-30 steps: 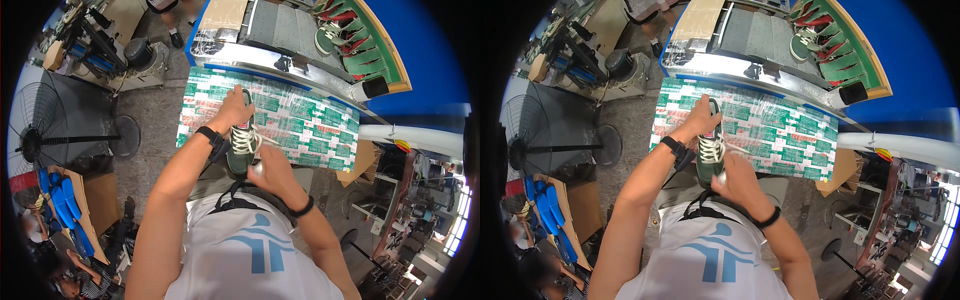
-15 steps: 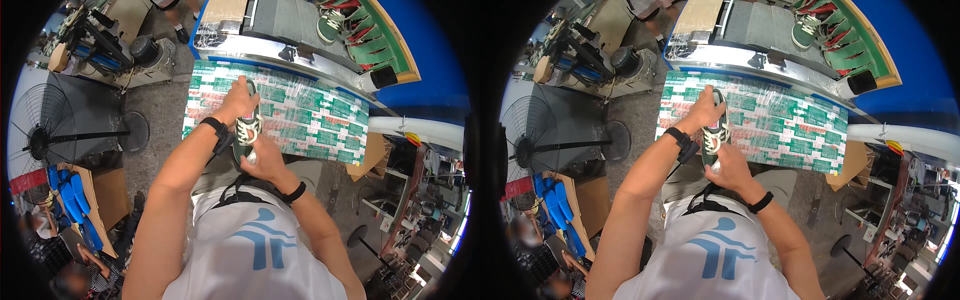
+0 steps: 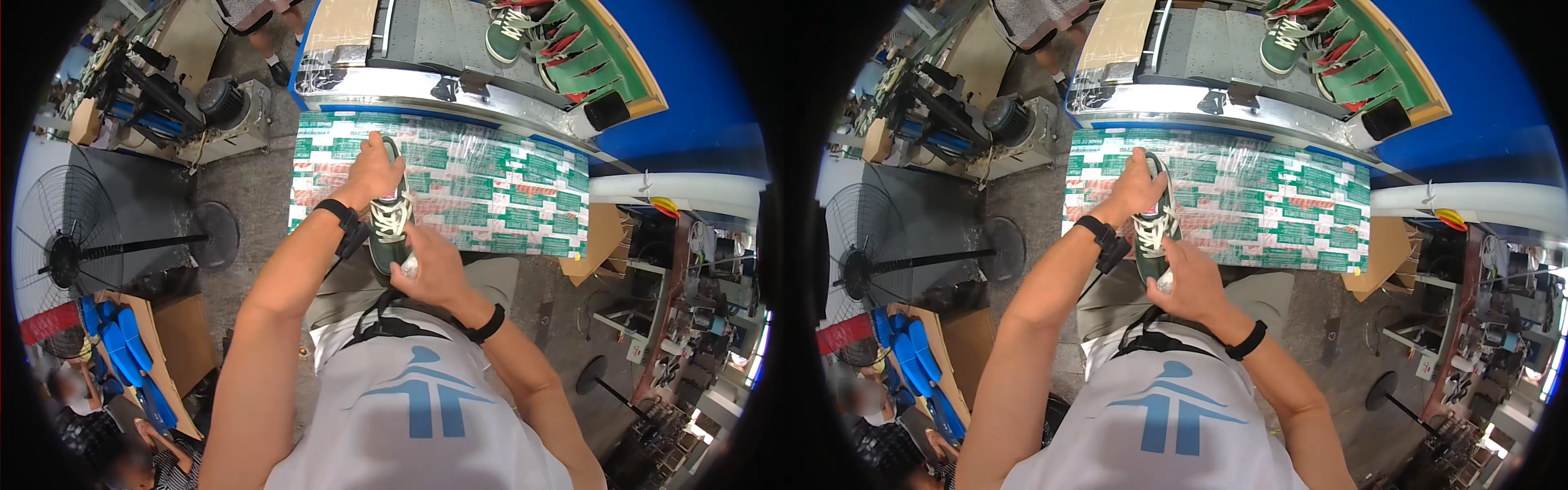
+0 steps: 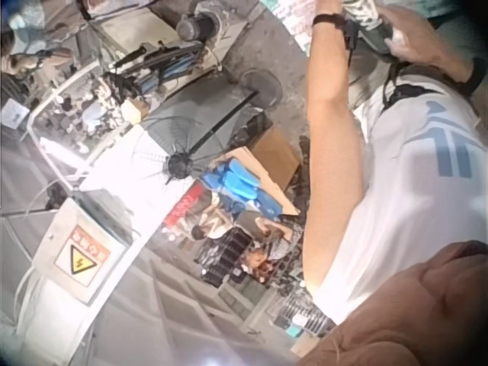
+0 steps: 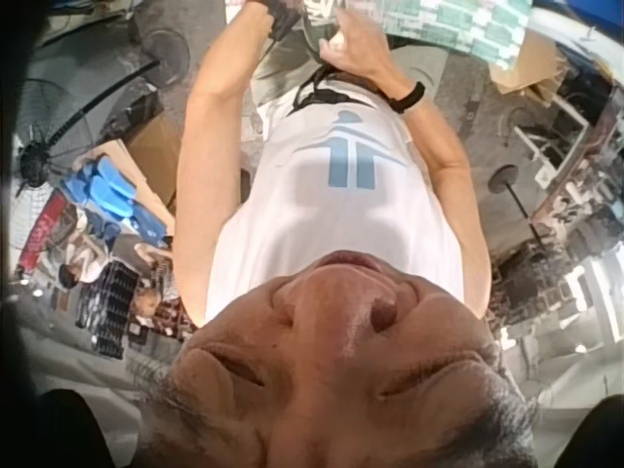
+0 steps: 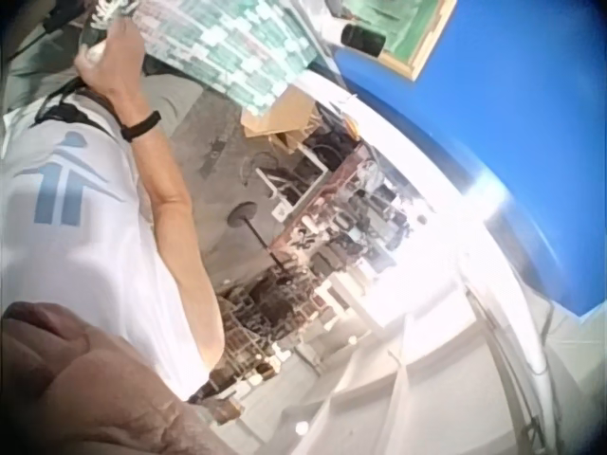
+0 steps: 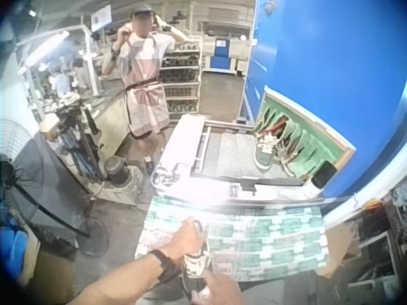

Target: The recorder is inspecting and cleaning green sneakers at a quality control station in a shoe manufacturing facility.

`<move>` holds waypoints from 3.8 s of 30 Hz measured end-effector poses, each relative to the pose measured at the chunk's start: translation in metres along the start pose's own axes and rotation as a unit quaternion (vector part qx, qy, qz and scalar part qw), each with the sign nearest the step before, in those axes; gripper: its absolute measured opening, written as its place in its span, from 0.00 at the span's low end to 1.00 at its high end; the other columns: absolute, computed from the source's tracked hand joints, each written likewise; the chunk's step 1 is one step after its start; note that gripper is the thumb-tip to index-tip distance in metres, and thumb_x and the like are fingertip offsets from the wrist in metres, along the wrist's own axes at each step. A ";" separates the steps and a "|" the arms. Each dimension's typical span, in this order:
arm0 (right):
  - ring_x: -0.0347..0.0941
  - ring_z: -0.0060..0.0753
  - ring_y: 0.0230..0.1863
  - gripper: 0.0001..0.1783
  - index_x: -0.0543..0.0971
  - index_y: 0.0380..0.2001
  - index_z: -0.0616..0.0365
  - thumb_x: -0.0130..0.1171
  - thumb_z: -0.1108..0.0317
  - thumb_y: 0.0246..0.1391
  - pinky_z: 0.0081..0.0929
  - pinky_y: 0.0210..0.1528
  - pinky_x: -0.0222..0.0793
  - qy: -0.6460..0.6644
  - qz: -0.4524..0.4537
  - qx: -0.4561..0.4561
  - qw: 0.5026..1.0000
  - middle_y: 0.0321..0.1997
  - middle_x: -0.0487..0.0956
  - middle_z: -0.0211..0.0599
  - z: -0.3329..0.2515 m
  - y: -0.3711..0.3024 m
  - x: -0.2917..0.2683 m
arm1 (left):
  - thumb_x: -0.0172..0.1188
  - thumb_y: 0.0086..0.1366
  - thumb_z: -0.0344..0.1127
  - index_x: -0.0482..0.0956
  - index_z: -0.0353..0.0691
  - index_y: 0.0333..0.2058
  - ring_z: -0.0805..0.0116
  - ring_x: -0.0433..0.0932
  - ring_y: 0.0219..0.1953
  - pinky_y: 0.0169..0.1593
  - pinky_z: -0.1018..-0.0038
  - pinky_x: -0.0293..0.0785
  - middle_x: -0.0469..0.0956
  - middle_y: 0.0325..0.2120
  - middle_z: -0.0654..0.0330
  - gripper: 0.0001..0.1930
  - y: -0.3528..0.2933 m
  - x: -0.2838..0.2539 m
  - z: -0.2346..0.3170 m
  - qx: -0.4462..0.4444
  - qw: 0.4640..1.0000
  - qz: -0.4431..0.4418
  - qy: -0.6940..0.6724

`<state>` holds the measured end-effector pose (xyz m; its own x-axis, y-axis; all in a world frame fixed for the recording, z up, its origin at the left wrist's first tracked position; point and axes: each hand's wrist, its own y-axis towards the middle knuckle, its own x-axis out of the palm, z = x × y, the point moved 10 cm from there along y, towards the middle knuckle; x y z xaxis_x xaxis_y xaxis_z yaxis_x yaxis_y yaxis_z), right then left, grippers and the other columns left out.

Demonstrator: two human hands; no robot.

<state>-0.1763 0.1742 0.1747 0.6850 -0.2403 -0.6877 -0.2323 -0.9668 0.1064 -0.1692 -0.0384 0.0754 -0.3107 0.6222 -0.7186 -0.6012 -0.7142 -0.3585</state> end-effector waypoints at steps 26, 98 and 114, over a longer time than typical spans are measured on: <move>0.75 0.67 0.55 0.33 0.79 0.53 0.64 0.72 0.56 0.47 0.59 0.58 0.73 -0.221 0.213 0.040 0.951 0.49 0.80 0.58 0.223 0.046 -0.077 | 0.83 0.56 0.51 0.66 0.36 0.69 0.37 0.84 0.57 0.59 0.48 0.81 0.83 0.55 0.40 0.49 -0.115 0.030 -0.021 -0.001 0.954 0.224 -0.200; 0.81 0.39 0.46 0.45 0.71 0.74 0.61 0.74 0.63 0.55 0.38 0.52 0.78 0.093 0.219 0.244 0.940 0.49 0.81 0.41 0.190 0.012 -0.065 | 0.72 0.71 0.33 0.80 0.34 0.62 0.58 0.85 0.57 0.59 0.64 0.81 0.84 0.58 0.46 0.24 -0.091 0.018 -0.083 -0.046 0.909 0.069 -0.408; 0.82 0.58 0.46 0.44 0.73 0.68 0.70 0.74 0.58 0.51 0.49 0.51 0.79 0.050 0.008 0.084 0.995 0.43 0.83 0.51 0.024 0.050 0.029 | 0.78 0.66 0.48 0.61 0.45 0.79 0.56 0.87 0.45 0.39 0.63 0.84 0.86 0.54 0.47 0.49 0.033 -0.012 0.000 0.075 0.972 -0.181 -0.131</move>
<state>-0.1846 0.1214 0.1423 0.7432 -0.2710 -0.6117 -0.3502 -0.9366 -0.0104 -0.1850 -0.0695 0.0722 -0.2243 0.8983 -0.3777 -0.8009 -0.3908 -0.4537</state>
